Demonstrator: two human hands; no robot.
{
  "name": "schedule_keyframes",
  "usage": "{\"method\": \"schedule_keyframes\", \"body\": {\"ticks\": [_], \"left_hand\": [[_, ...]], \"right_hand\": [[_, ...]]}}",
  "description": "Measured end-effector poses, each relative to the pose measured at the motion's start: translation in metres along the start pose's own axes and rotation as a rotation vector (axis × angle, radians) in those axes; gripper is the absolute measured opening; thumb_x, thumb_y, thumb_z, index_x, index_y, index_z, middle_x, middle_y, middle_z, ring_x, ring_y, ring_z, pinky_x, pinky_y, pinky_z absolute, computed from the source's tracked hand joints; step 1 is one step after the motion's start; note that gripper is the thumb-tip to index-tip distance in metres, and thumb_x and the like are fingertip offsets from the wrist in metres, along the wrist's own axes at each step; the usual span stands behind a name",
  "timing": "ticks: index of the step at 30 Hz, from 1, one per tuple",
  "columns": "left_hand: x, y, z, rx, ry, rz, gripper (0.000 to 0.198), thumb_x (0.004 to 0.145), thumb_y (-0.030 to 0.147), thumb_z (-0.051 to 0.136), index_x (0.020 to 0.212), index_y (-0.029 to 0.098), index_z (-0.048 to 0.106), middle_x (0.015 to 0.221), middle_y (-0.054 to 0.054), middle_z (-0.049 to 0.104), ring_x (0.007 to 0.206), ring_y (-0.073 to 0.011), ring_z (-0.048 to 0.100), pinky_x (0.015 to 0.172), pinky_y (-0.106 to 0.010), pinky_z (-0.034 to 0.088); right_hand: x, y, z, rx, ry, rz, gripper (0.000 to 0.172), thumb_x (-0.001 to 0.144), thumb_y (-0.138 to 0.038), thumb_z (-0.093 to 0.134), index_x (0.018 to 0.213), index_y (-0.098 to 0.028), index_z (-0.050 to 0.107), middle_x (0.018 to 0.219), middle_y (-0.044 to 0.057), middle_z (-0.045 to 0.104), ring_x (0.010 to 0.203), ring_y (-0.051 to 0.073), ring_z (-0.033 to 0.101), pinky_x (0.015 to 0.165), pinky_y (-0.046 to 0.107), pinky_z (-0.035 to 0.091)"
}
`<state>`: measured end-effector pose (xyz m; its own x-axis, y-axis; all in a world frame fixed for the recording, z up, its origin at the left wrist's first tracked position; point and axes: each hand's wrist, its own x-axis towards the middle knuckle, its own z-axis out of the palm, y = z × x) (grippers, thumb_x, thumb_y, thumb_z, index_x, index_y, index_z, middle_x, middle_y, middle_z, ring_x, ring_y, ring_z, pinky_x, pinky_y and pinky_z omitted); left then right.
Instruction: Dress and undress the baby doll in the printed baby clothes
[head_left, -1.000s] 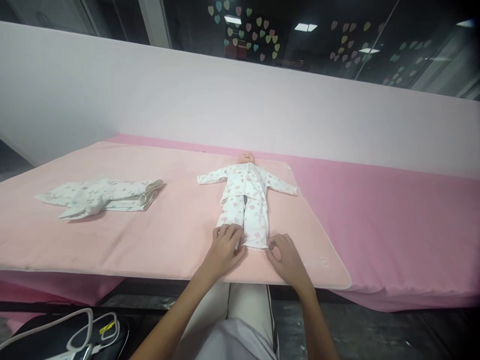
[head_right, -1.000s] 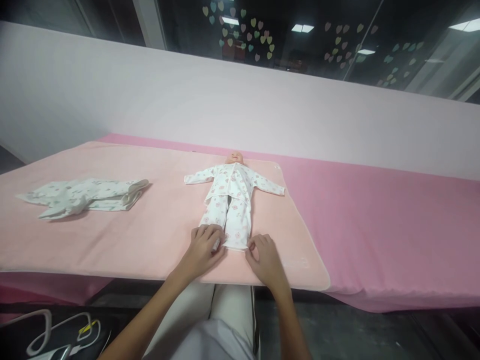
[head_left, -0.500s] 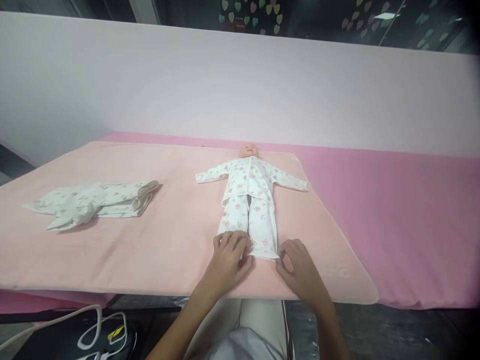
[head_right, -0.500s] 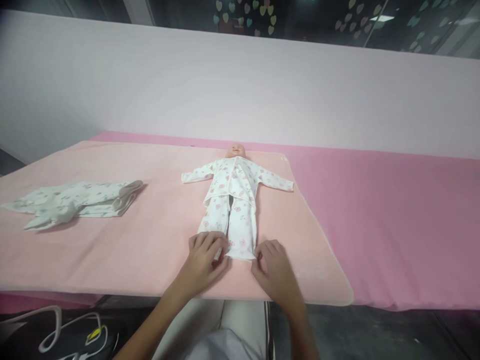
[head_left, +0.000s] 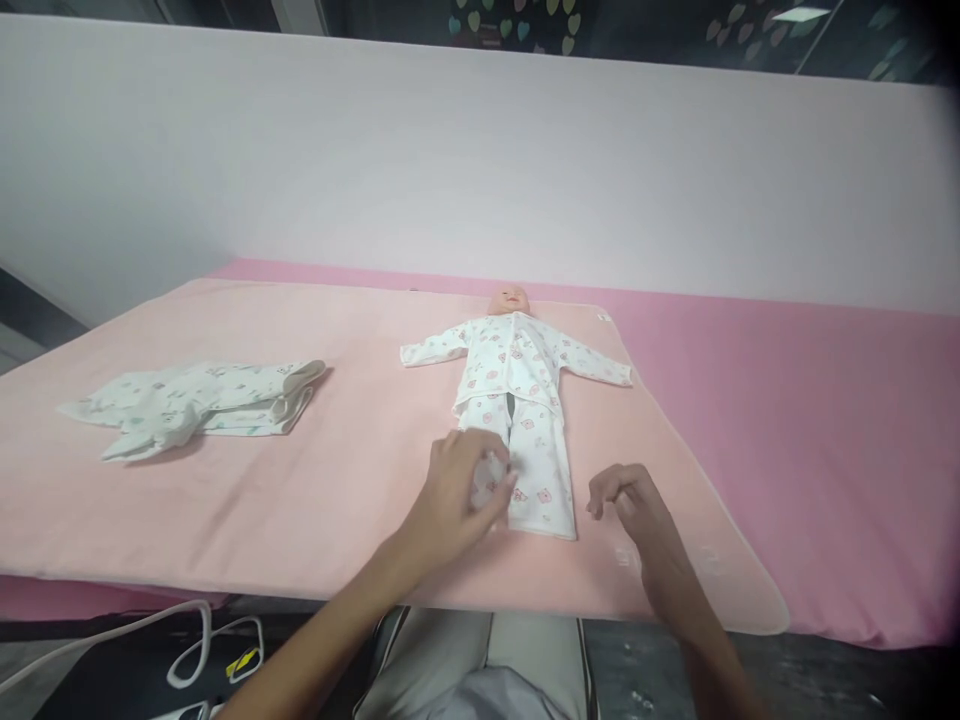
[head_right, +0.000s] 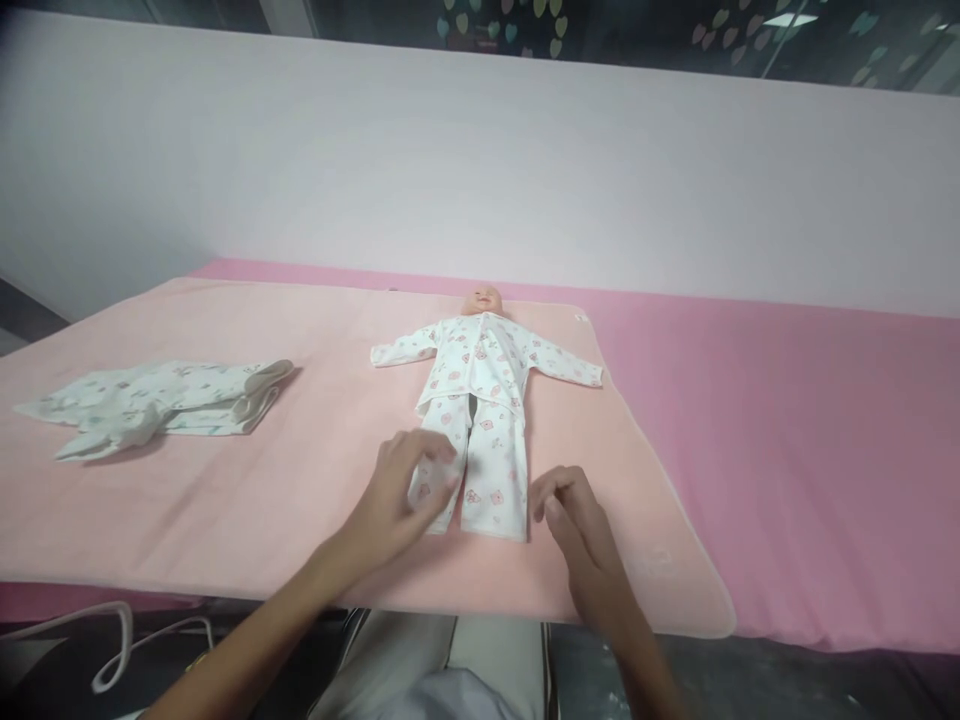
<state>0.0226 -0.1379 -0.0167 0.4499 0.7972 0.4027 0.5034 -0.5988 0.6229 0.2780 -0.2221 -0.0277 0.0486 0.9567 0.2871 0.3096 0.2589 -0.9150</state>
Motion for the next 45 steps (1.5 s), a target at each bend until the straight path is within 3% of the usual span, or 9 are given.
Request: {"method": "schedule_keyframes", "body": {"ticks": [3, 7, 11, 14, 23, 31, 36, 41, 45], "left_hand": [[0.052, -0.018, -0.012, -0.045, 0.087, 0.021, 0.02, 0.108, 0.041, 0.053, 0.118, 0.025, 0.058, 0.119, -0.006, 0.068, 0.108, -0.024, 0.059, 0.098, -0.04, 0.046], [0.14, -0.062, -0.015, -0.061, 0.144, -0.063, 0.021, 0.103, 0.041, 0.06, 0.109, 0.021, 0.06, 0.116, -0.007, 0.069, 0.1, -0.0217, 0.059, 0.089, -0.036, 0.046], [0.206, -0.099, -0.012, -0.199, -0.096, -0.332, 0.03, 0.1, 0.046, 0.06, 0.096, 0.017, 0.066, 0.098, -0.006, 0.068, 0.082, -0.0184, 0.058, 0.075, -0.032, 0.042], [0.223, -0.111, -0.011, -0.225, -0.239, -0.35, 0.04, 0.094, 0.055, 0.064, 0.087, 0.017, 0.073, 0.09, -0.005, 0.066, 0.082, -0.019, 0.056, 0.074, -0.031, 0.04], [0.22, -0.128, -0.016, -0.318, -0.42, -0.271, 0.034, 0.088, 0.056, 0.071, 0.099, 0.025, 0.081, 0.108, -0.004, 0.073, 0.095, -0.0208, 0.059, 0.077, -0.029, 0.042], [0.219, -0.129, -0.018, -0.401, -0.43, -0.277, 0.027, 0.086, 0.048, 0.075, 0.096, 0.023, 0.079, 0.084, -0.001, 0.057, 0.075, -0.0145, 0.046, 0.064, -0.028, 0.033], [0.221, -0.122, -0.012, -0.347, -0.357, -0.268, 0.024, 0.085, 0.044, 0.075, 0.091, 0.021, 0.08, 0.082, -0.002, 0.06, 0.074, -0.0147, 0.049, 0.065, -0.028, 0.036], [0.219, -0.111, -0.008, -0.363, -0.328, -0.297, 0.02, 0.084, 0.035, 0.072, 0.092, 0.02, 0.082, 0.082, -0.003, 0.067, 0.075, -0.0154, 0.055, 0.067, -0.028, 0.042], [0.218, -0.11, -0.009, -0.382, -0.319, -0.314, 0.018, 0.086, 0.037, 0.073, 0.092, 0.021, 0.08, 0.089, -0.004, 0.072, 0.08, -0.0169, 0.062, 0.071, -0.029, 0.046]], "right_hand": [[0.043, -0.025, -0.002, -0.119, -0.052, 0.001, 0.034, 0.113, -0.049, 0.041, 0.091, -0.027, 0.052, 0.086, 0.003, 0.059, 0.082, 0.022, 0.06, 0.071, 0.036, 0.049], [0.145, -0.026, 0.013, -0.315, -0.131, -0.118, 0.036, 0.11, -0.055, 0.049, 0.091, -0.025, 0.055, 0.086, 0.001, 0.064, 0.077, 0.019, 0.059, 0.068, 0.032, 0.046], [0.249, 0.011, 0.03, -0.345, -0.176, 0.026, 0.03, 0.104, -0.048, 0.061, 0.088, -0.023, 0.056, 0.084, 0.002, 0.065, 0.073, 0.017, 0.057, 0.066, 0.03, 0.043], [0.283, 0.035, 0.031, -0.345, -0.32, 0.161, 0.032, 0.101, -0.05, 0.063, 0.085, -0.022, 0.058, 0.079, 0.001, 0.062, 0.071, 0.017, 0.054, 0.067, 0.031, 0.041], [0.273, 0.048, 0.025, -0.28, -0.438, 0.102, 0.029, 0.096, -0.052, 0.06, 0.091, -0.027, 0.074, 0.098, 0.001, 0.068, 0.08, 0.018, 0.053, 0.068, 0.031, 0.038], [0.277, 0.046, 0.023, -0.313, -0.43, 0.073, 0.029, 0.099, -0.05, 0.056, 0.092, -0.025, 0.069, 0.094, 0.0, 0.065, 0.079, 0.017, 0.053, 0.069, 0.03, 0.038], [0.264, 0.036, 0.045, -0.644, -0.242, -0.031, 0.031, 0.108, -0.034, 0.042, 0.086, -0.022, 0.061, 0.087, 0.005, 0.063, 0.074, 0.02, 0.052, 0.066, 0.034, 0.036], [0.238, 0.024, 0.082, -1.173, -0.16, -0.205, 0.031, 0.105, -0.017, 0.037, 0.099, -0.013, 0.066, 0.102, 0.023, 0.064, 0.096, 0.034, 0.056, 0.074, 0.042, 0.042], [0.239, 0.017, 0.075, -1.104, -0.138, -0.118, 0.03, 0.107, -0.026, 0.039, 0.101, -0.015, 0.066, 0.102, 0.02, 0.066, 0.096, 0.033, 0.058, 0.074, 0.041, 0.044]]}}
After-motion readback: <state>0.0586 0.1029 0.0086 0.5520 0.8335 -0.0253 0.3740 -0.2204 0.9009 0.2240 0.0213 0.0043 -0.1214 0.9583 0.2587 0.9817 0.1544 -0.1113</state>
